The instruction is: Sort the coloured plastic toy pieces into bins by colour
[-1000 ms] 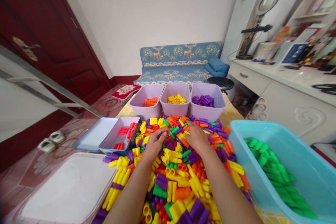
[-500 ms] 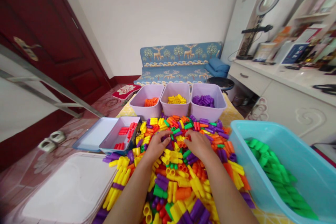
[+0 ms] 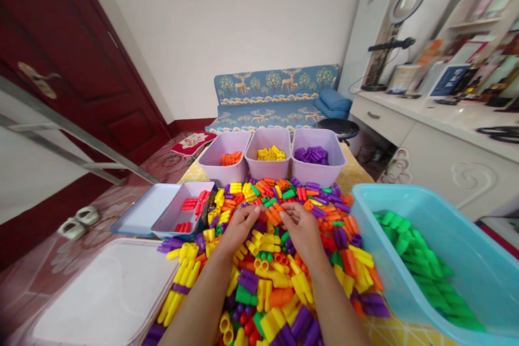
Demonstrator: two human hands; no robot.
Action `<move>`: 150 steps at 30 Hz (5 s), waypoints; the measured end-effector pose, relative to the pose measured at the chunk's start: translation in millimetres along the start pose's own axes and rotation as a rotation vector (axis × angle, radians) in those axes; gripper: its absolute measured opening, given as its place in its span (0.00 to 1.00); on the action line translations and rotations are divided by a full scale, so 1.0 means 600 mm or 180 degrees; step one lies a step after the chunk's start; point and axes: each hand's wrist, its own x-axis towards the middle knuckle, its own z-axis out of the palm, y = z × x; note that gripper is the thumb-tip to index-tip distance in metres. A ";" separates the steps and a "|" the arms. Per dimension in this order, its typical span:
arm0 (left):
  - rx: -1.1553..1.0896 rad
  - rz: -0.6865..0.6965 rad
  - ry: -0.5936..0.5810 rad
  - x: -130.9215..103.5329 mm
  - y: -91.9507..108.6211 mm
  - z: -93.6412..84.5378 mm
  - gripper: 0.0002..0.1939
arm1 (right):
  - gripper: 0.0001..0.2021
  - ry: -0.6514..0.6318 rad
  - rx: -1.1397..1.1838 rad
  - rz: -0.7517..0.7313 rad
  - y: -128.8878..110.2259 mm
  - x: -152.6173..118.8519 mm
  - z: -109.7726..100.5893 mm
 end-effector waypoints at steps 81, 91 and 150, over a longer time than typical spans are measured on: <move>-0.0604 -0.0631 0.0690 0.010 -0.043 -0.025 0.14 | 0.05 -0.0836 -0.2136 -0.1076 -0.011 -0.024 0.029; -0.1088 -0.0775 0.0804 0.010 -0.031 -0.026 0.18 | 0.12 -0.0855 -0.2631 -0.0983 -0.006 -0.030 0.033; 0.2390 -0.0242 0.0124 0.004 -0.013 -0.020 0.24 | 0.17 0.0166 -0.0883 -0.0143 0.016 0.000 -0.008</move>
